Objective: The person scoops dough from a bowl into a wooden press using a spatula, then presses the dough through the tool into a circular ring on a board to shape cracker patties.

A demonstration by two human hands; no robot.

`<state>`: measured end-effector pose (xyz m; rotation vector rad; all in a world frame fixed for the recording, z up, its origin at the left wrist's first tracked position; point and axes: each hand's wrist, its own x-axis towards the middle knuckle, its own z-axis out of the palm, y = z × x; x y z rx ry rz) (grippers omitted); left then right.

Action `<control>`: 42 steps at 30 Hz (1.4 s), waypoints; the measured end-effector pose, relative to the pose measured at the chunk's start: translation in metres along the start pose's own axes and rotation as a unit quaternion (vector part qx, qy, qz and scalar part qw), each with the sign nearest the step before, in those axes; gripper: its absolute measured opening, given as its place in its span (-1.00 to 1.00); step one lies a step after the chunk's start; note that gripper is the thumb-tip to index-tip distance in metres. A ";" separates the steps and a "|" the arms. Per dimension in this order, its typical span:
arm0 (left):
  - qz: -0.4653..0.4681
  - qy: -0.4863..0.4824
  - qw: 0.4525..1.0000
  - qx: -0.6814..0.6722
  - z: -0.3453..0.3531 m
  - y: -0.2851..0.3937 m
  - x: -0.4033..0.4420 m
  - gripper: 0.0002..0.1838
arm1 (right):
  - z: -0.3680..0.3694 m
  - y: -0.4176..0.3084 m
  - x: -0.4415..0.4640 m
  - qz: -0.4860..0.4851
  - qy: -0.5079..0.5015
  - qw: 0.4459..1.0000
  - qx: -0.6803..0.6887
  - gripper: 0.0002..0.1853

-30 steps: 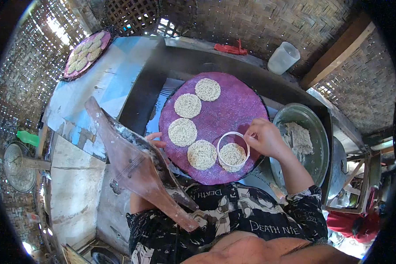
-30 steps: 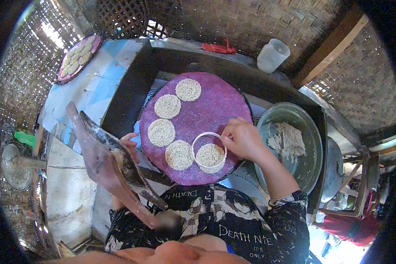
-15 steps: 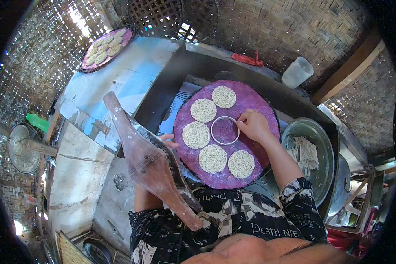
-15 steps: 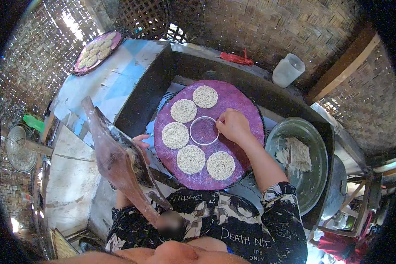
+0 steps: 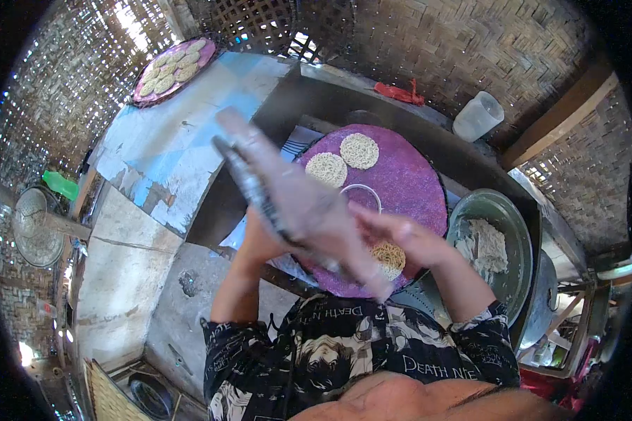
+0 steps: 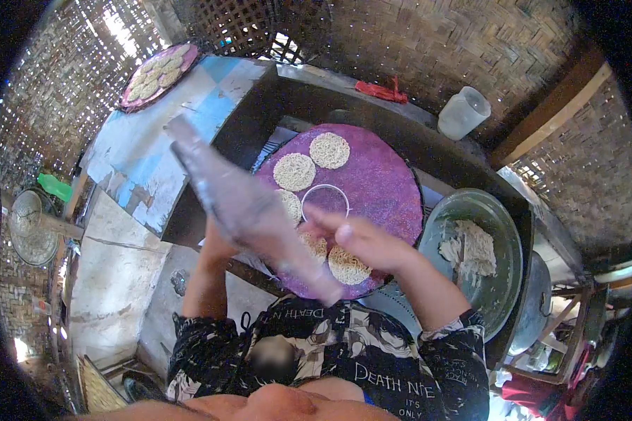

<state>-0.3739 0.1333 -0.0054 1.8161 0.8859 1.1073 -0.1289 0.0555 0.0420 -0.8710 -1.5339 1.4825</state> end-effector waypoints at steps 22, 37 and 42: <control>-0.180 -0.074 0.656 -0.730 0.077 -0.009 0.142 -0.33 | -0.094 -0.019 -0.041 0.395 0.062 0.913 0.085 -0.09; -0.159 -0.001 0.695 -0.701 0.039 -0.009 0.143 -0.42 | -0.060 -0.012 -0.001 0.334 0.113 0.931 -0.094 -0.37; -0.169 0.003 0.670 -0.723 0.052 -0.017 0.150 -0.41 | -0.058 -0.029 -0.001 0.325 0.159 0.911 -0.198 -0.41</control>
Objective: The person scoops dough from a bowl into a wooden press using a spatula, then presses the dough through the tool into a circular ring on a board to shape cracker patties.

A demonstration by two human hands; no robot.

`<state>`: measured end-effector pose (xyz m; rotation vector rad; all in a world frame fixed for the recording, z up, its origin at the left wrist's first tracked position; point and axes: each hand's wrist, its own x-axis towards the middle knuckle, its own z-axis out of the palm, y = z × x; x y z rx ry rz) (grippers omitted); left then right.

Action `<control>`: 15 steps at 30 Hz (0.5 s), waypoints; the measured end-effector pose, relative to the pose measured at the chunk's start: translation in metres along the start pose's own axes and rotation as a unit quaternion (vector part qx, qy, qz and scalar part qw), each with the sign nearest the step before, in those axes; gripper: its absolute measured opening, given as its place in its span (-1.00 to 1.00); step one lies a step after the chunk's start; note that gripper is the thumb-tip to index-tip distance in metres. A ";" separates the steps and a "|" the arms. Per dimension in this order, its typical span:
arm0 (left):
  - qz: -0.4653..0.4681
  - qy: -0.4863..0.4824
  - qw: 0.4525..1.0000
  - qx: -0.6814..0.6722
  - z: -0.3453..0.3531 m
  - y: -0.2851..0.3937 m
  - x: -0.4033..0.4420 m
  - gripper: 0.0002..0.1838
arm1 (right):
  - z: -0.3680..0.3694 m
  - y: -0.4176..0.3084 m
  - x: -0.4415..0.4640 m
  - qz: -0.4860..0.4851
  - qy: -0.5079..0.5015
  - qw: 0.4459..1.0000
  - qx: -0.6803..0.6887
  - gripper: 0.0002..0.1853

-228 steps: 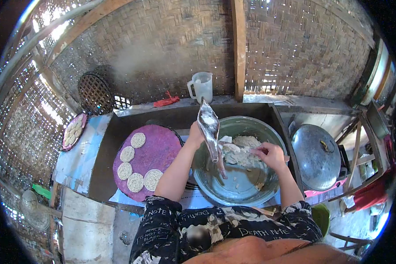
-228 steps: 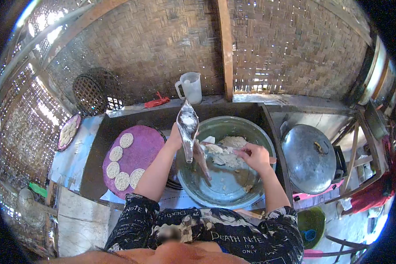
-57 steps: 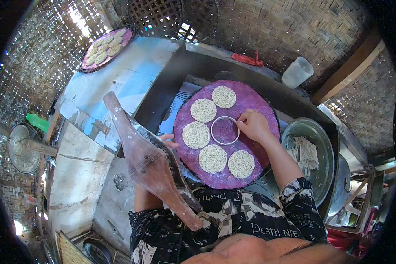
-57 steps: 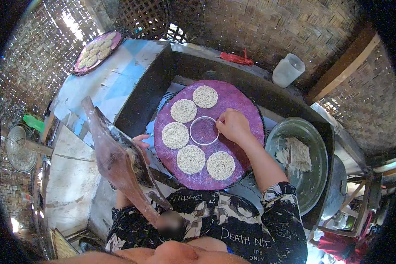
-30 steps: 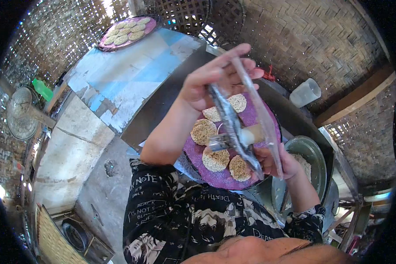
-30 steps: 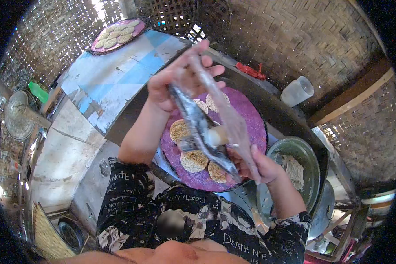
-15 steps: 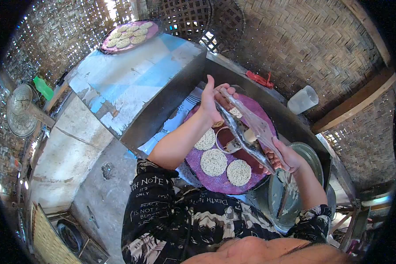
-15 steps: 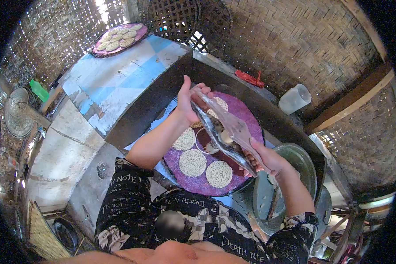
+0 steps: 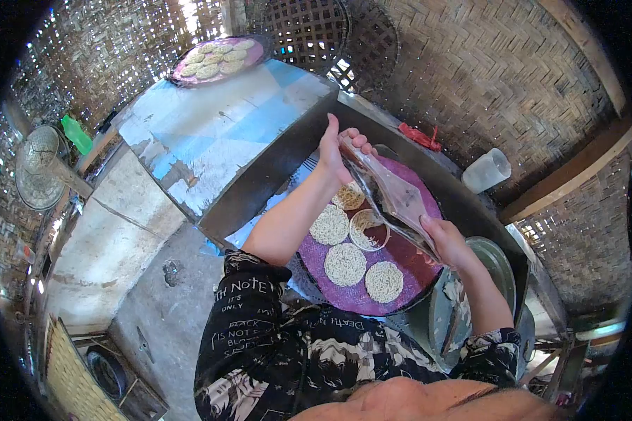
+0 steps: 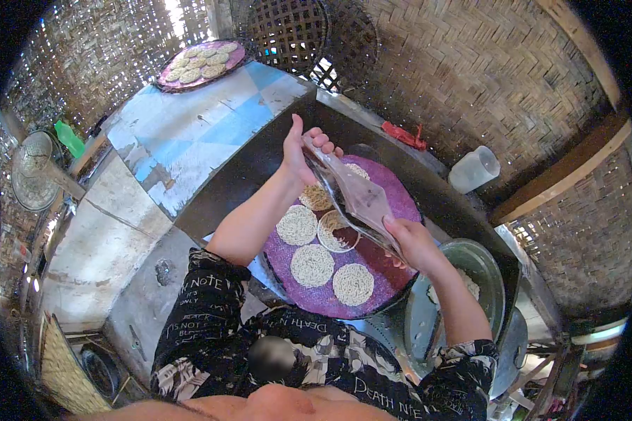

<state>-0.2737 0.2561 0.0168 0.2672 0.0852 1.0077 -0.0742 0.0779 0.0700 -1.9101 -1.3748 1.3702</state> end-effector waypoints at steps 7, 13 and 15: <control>-0.024 0.046 0.998 -0.031 -0.009 -0.026 -0.008 -0.38 | -0.007 0.007 -0.021 0.027 0.017 0.999 -0.027 -0.43; -0.044 0.089 0.995 -0.029 -0.014 -0.015 -0.025 -0.34 | 0.015 0.014 -0.025 0.021 -0.007 1.000 0.004 -0.45; -0.041 0.089 0.995 -0.025 -0.014 -0.008 -0.024 -0.31 | 0.022 0.012 -0.021 -0.014 0.014 1.000 -0.022 -0.45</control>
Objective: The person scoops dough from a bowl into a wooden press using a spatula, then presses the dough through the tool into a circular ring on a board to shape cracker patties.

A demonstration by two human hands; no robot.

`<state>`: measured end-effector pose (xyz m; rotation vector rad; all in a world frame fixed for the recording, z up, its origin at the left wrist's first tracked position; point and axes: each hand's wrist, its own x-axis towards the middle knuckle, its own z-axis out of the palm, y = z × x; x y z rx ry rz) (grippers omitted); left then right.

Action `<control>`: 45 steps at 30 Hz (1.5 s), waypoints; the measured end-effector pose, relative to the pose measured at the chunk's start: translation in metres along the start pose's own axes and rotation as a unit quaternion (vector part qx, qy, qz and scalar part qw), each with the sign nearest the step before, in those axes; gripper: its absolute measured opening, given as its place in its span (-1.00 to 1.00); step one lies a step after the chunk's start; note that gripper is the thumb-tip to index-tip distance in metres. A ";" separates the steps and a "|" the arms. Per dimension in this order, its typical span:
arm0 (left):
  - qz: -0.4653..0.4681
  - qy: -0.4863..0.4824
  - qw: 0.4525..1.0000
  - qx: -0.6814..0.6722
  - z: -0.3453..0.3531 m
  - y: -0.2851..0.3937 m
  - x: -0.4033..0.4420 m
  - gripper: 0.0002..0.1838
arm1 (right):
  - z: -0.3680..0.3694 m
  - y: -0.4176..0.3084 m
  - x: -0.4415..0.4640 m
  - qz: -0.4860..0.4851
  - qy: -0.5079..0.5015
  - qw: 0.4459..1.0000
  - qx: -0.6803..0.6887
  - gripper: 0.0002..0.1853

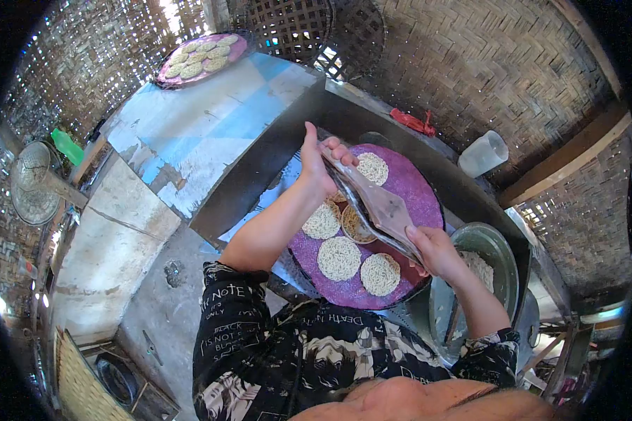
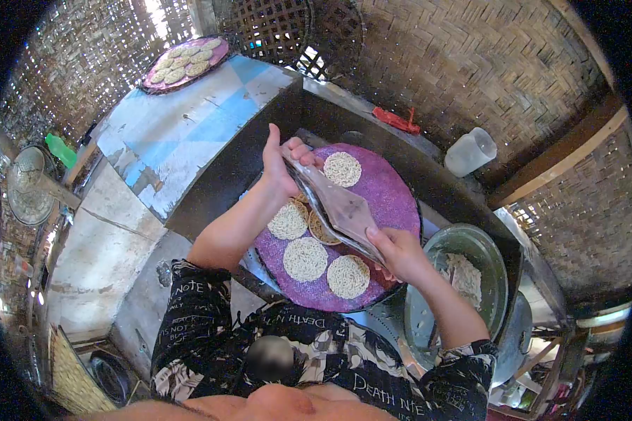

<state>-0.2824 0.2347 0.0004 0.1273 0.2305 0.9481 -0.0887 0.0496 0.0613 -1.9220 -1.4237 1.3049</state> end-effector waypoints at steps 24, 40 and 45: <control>0.301 0.000 0.586 0.753 -0.007 -0.029 -0.065 -0.57 | 0.008 0.001 0.036 -0.303 0.029 0.950 0.076 -0.67; 0.218 0.023 0.939 0.265 -0.065 0.053 -0.178 -0.55 | 0.025 0.033 0.091 -0.248 0.200 0.892 -0.321 -0.78; 0.289 0.042 0.871 0.394 -0.071 0.054 -0.179 -0.66 | 0.002 0.020 0.062 -0.247 0.240 0.900 -0.268 -0.80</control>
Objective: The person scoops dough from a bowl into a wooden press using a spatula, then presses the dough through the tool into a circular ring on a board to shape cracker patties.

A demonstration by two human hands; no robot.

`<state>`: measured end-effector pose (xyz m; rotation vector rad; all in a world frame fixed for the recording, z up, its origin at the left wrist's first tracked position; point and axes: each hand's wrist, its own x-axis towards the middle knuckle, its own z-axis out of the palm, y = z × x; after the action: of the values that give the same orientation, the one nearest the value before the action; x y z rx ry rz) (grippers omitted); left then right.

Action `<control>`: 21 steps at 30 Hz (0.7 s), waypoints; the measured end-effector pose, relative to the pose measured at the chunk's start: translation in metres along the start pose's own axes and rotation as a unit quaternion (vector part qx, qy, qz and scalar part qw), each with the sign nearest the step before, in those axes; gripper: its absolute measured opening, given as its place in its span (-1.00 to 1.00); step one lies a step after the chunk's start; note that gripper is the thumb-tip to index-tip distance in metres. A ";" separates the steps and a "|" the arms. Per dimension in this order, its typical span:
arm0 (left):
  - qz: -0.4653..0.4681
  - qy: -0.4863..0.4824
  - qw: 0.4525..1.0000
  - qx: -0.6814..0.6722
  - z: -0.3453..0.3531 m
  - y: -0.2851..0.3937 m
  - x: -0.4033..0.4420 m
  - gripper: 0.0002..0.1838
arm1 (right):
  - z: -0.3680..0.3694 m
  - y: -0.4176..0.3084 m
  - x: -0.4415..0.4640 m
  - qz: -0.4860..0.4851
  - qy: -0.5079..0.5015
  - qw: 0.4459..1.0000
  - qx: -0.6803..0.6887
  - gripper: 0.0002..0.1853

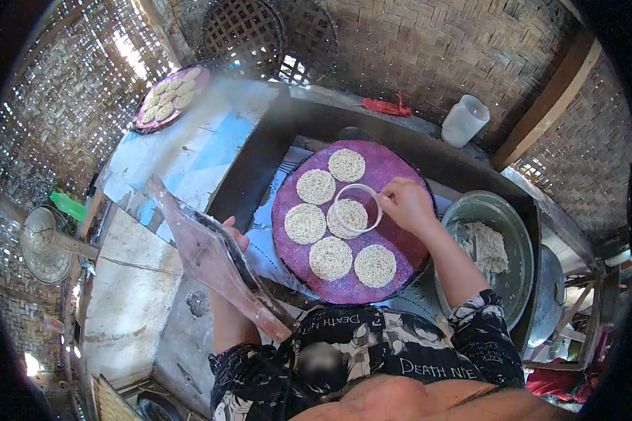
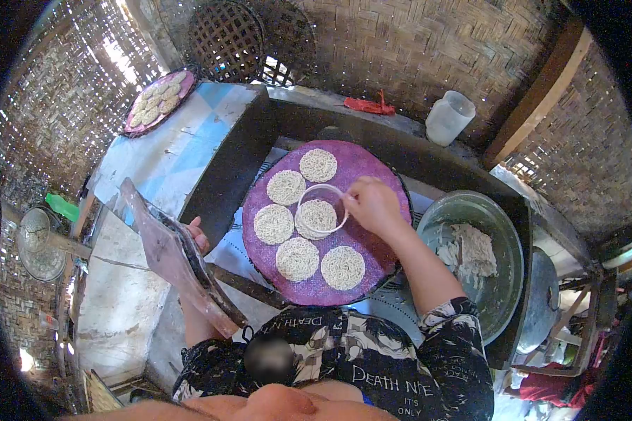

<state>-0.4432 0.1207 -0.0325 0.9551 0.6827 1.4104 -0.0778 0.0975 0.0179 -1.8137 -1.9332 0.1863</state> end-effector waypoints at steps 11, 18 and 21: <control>0.089 -0.042 0.981 0.169 -0.009 -0.006 0.013 -0.85 | -0.018 0.049 -0.049 0.101 -0.026 0.991 -0.083 -0.80; -0.035 0.038 0.998 -0.027 0.027 0.011 0.003 -0.90 | -0.008 0.047 -0.049 0.110 -0.048 0.990 -0.075 -0.77; 0.037 0.021 0.995 0.088 0.005 -0.003 0.006 -0.90 | -0.012 0.047 -0.051 0.108 -0.035 0.991 -0.077 -0.71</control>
<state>-0.4370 0.1264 -0.0315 1.1007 0.8200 1.4570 -0.0302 0.0510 -0.0035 -2.1455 -1.8398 0.1773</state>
